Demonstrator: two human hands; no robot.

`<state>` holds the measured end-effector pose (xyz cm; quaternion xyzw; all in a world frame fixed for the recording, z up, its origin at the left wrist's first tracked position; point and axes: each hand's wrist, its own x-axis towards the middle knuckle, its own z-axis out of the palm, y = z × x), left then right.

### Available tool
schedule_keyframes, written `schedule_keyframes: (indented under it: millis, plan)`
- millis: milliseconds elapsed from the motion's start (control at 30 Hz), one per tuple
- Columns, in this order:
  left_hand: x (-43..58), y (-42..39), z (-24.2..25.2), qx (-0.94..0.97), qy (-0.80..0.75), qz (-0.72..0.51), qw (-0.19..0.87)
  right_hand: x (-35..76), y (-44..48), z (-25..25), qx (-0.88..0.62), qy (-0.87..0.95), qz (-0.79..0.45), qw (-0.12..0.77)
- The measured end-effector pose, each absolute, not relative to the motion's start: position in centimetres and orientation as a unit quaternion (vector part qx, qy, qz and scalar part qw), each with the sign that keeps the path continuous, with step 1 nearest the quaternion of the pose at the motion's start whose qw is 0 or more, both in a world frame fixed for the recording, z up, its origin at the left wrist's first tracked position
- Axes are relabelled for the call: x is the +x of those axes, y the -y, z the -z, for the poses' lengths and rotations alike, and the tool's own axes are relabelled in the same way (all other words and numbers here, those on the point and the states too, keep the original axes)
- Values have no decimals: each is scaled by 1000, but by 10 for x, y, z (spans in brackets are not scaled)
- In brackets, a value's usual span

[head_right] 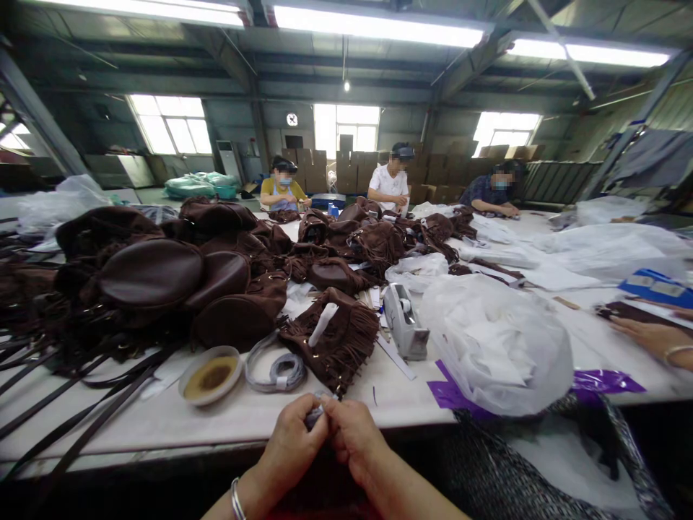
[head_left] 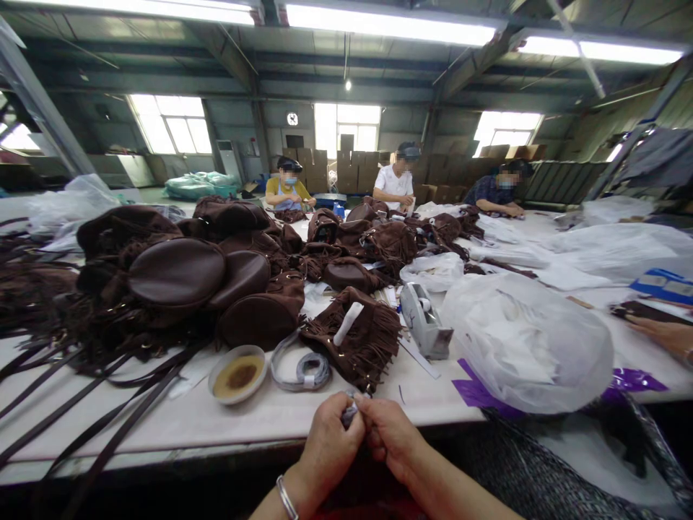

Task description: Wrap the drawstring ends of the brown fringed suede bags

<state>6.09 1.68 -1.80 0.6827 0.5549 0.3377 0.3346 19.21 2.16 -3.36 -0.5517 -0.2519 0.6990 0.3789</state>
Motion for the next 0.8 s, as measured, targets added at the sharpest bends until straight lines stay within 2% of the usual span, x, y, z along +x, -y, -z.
schedule_keyframes:
  millis: [133,300,433,567,667,800]
  plan:
    - [59,-15,18,722,-540,-323,288,193,-24,33,-537,255,-703,390]
    - [57,-17,9,739,-522,-292,310,193,-19,32,-515,280,-685,432]
    - [54,-22,8,710,-534,-289,357,193,-20,32,-510,296,-677,440]
    - [48,-28,18,623,-553,-311,458,197,-19,32,-508,359,-659,424]
    - [46,-30,22,582,-545,-325,508,212,-18,27,-535,435,-598,408]
    - [46,-30,20,579,-547,-318,515,266,-31,3,-603,513,-408,454]
